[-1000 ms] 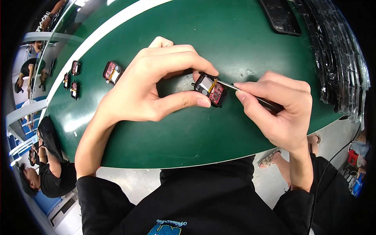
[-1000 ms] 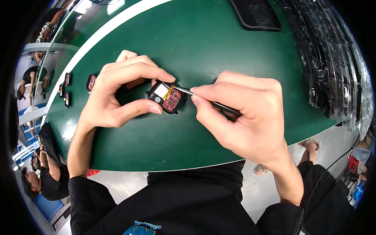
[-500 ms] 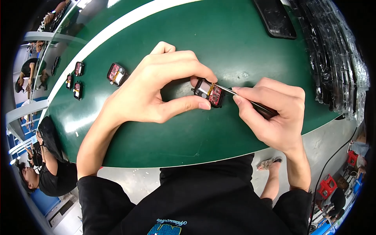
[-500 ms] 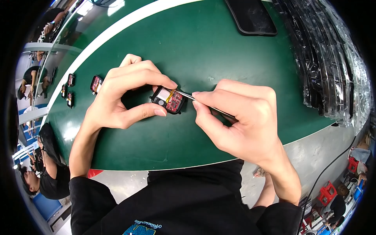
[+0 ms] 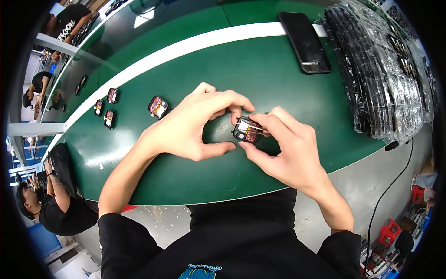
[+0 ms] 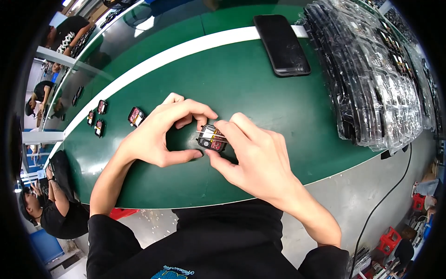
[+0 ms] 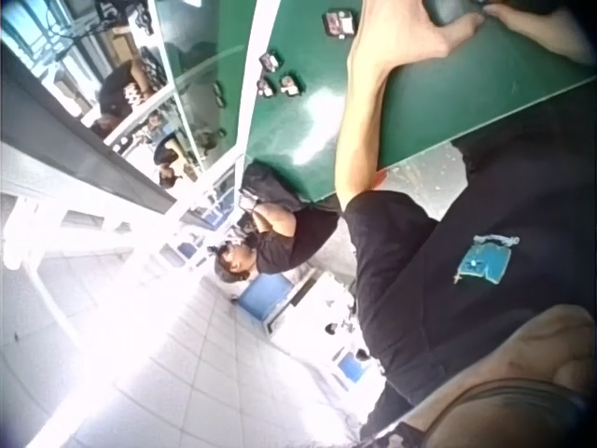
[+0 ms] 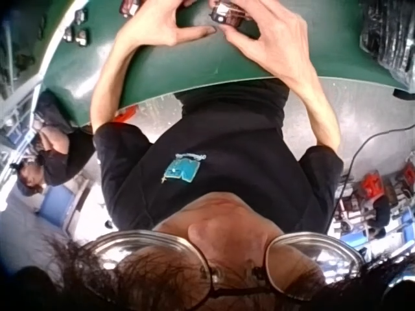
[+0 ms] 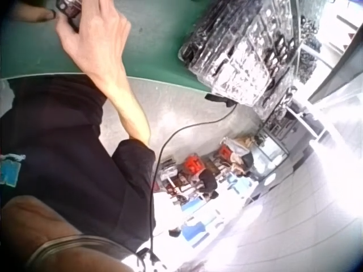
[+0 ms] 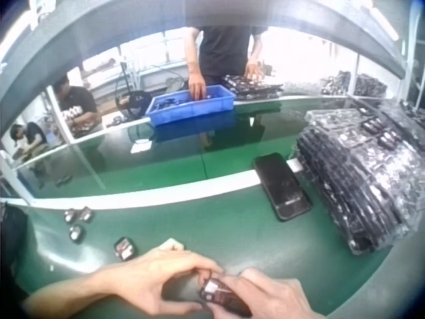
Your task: Assembling small electronic modules using tweezers at a workshop station.
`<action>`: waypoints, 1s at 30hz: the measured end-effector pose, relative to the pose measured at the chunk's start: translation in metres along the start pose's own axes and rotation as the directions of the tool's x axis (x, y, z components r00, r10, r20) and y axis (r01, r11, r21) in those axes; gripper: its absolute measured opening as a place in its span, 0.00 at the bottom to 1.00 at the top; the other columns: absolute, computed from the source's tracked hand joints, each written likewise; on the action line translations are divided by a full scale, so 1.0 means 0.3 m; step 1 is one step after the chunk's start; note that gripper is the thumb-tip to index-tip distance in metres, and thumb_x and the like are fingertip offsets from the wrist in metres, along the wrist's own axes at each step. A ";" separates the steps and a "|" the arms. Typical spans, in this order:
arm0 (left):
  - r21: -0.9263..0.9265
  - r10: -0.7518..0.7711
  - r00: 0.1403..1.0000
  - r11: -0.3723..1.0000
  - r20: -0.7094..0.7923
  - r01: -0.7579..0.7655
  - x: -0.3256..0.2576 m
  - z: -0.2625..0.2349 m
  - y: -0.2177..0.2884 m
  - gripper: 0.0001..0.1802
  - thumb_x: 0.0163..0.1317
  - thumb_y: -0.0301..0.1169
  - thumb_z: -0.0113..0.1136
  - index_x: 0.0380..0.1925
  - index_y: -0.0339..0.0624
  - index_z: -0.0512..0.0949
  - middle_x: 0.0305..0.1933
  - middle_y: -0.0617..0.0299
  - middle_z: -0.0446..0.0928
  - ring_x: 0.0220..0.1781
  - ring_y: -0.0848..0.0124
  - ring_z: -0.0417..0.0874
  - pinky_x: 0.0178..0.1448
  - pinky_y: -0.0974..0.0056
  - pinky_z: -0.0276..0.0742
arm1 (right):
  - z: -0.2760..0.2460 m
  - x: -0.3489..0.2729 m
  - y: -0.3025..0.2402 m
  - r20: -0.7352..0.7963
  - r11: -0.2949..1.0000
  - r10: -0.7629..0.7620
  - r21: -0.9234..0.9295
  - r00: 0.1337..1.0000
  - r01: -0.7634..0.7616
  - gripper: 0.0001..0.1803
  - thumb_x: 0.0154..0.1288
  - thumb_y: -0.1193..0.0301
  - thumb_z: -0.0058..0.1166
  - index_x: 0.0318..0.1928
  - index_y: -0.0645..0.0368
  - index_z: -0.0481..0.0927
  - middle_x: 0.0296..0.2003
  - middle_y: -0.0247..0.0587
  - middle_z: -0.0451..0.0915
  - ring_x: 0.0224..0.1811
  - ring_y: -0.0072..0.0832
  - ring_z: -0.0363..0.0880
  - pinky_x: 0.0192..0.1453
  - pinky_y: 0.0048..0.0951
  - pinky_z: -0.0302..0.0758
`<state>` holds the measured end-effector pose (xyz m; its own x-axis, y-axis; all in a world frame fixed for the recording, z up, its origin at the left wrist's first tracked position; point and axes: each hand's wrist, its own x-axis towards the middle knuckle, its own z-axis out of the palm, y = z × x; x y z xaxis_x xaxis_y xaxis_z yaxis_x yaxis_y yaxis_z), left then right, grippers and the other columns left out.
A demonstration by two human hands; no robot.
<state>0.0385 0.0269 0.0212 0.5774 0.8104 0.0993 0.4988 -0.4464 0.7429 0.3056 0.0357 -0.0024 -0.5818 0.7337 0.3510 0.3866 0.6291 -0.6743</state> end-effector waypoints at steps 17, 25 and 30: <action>0.400 -0.317 0.898 0.813 -0.306 0.423 -0.230 -0.160 0.072 0.31 0.59 0.31 0.84 0.60 0.34 0.83 0.55 0.50 0.79 0.46 0.51 0.86 0.54 0.49 0.82 | -0.990 -0.011 0.184 -0.699 0.884 0.212 -0.160 0.683 -0.439 0.20 0.66 0.68 0.83 0.52 0.67 0.92 0.33 0.19 0.75 0.33 0.10 0.67 0.37 0.18 0.63; 0.156 -0.114 0.973 0.977 -0.202 0.146 -0.108 -0.064 0.035 0.34 0.55 0.21 0.78 0.64 0.38 0.83 0.69 0.48 0.80 0.67 0.48 0.86 0.74 0.51 0.81 | -1.116 -0.064 0.372 -0.669 0.690 0.359 -0.280 0.651 -0.667 0.28 0.61 0.53 0.84 0.47 0.66 0.95 0.26 0.25 0.79 0.29 0.16 0.71 0.35 0.27 0.69; 0.132 -0.026 0.948 0.989 -0.318 0.071 -0.062 0.049 0.030 0.31 0.60 0.20 0.81 0.66 0.38 0.84 0.63 0.48 0.87 0.62 0.50 0.91 0.67 0.53 0.86 | -0.958 -0.052 0.152 -0.579 0.897 0.301 -0.097 0.758 -0.431 0.24 0.83 0.66 0.68 0.69 0.71 0.88 0.45 0.28 0.89 0.41 0.13 0.82 0.48 0.19 0.77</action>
<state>0.0417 0.0022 0.0162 0.3290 0.9003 0.2850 0.6196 -0.4336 0.6543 0.5380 0.1267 0.1481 0.0902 0.8937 0.4394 0.6673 0.2734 -0.6928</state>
